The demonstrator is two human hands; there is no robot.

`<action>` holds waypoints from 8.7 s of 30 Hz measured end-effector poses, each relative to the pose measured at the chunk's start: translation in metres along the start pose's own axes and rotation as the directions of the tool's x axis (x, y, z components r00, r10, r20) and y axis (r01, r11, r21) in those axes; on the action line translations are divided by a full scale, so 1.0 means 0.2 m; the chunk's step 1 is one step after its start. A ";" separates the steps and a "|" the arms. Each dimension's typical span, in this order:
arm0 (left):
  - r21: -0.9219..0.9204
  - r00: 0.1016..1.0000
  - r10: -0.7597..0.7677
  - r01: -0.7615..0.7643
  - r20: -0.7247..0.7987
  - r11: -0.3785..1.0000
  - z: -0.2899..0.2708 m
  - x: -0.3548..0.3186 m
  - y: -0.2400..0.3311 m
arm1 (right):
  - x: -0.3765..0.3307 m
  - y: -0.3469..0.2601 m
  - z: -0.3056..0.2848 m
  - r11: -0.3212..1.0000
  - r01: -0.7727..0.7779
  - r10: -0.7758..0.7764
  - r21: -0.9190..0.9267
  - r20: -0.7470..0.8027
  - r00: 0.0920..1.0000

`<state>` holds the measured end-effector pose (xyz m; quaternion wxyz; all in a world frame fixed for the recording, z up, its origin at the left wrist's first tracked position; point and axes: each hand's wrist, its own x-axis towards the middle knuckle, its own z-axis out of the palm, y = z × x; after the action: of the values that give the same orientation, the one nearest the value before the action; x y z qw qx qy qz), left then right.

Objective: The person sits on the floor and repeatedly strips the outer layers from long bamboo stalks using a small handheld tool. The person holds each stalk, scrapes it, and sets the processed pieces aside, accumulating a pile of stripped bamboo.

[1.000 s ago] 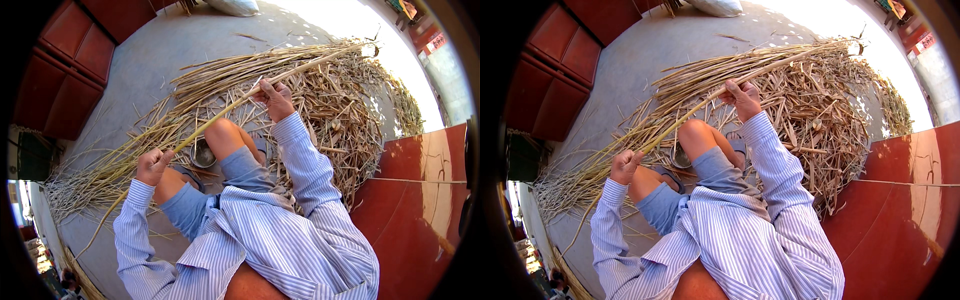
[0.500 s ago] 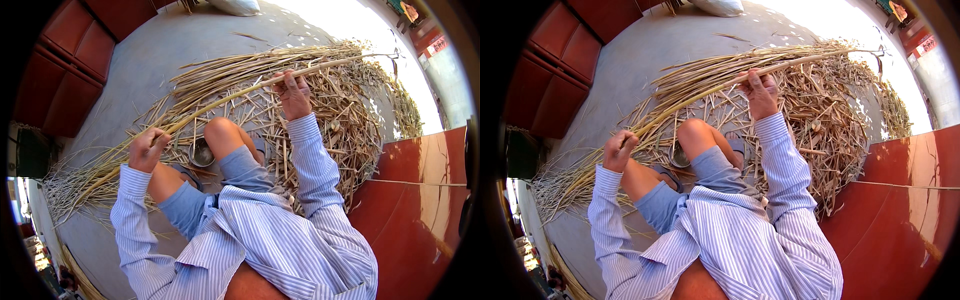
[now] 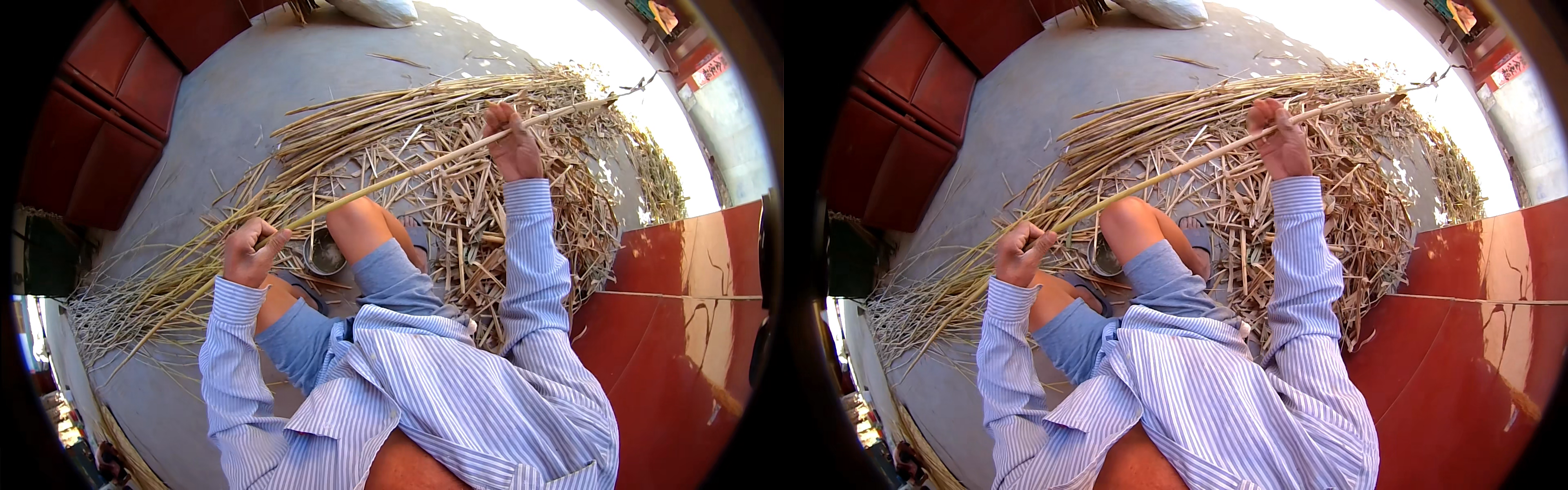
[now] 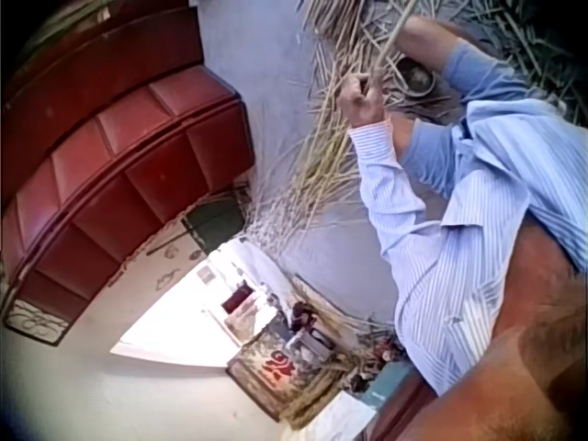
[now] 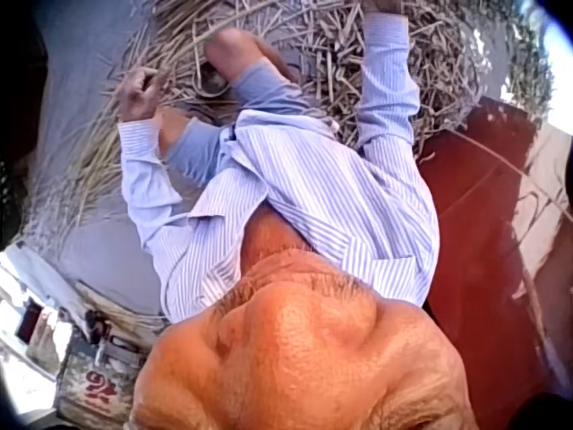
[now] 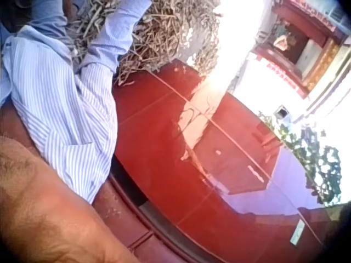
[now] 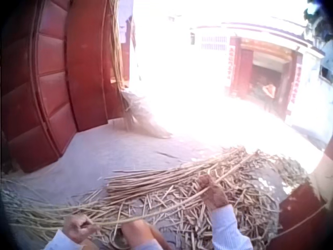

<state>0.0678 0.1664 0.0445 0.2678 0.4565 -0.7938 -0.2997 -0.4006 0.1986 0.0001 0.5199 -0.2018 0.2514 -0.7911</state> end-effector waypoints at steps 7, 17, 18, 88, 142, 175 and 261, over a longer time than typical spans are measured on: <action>0.014 0.994 -0.056 0.058 -0.089 0.998 0.06 -0.02 0.02 | -0.21 0.29 0.18 0.994 -0.057 0.072 -0.098 0.152 0.986; 0.573 0.873 0.450 -0.275 -0.186 0.772 -0.09 -0.16 0.11 | -0.05 0.11 0.05 0.960 -0.016 -0.052 -0.280 -0.235 0.971; 0.597 0.878 0.445 -0.263 -0.177 0.758 -0.19 -0.19 0.07 | 0.00 0.05 -0.03 0.968 -0.015 -0.052 -0.249 -0.259 0.964; -0.039 0.995 -0.061 0.064 0.079 0.997 0.01 -0.07 0.25 | 0.09 -0.09 -0.20 0.991 -0.049 0.027 -0.125 -0.169 0.985; -0.204 0.921 -0.323 0.367 0.217 0.908 -0.21 -0.38 -0.14 | -0.11 -0.20 -0.32 0.943 -0.139 0.195 -0.303 0.166 0.967; -0.083 0.982 -0.179 0.184 0.058 0.979 -0.11 -0.42 -0.07 | -0.05 -0.06 -0.13 0.963 -0.006 -0.021 -0.269 -0.097 0.995; -0.006 0.993 0.003 -0.003 0.119 1.000 0.33 -0.19 0.05 | -0.12 -0.24 -0.27 0.715 -0.316 0.148 -0.624 -0.307 0.940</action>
<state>0.0329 0.2198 0.0015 0.2218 0.4358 -0.8082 -0.3283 -0.4577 0.2469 -0.0155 0.4758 -0.2450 0.5993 -0.5953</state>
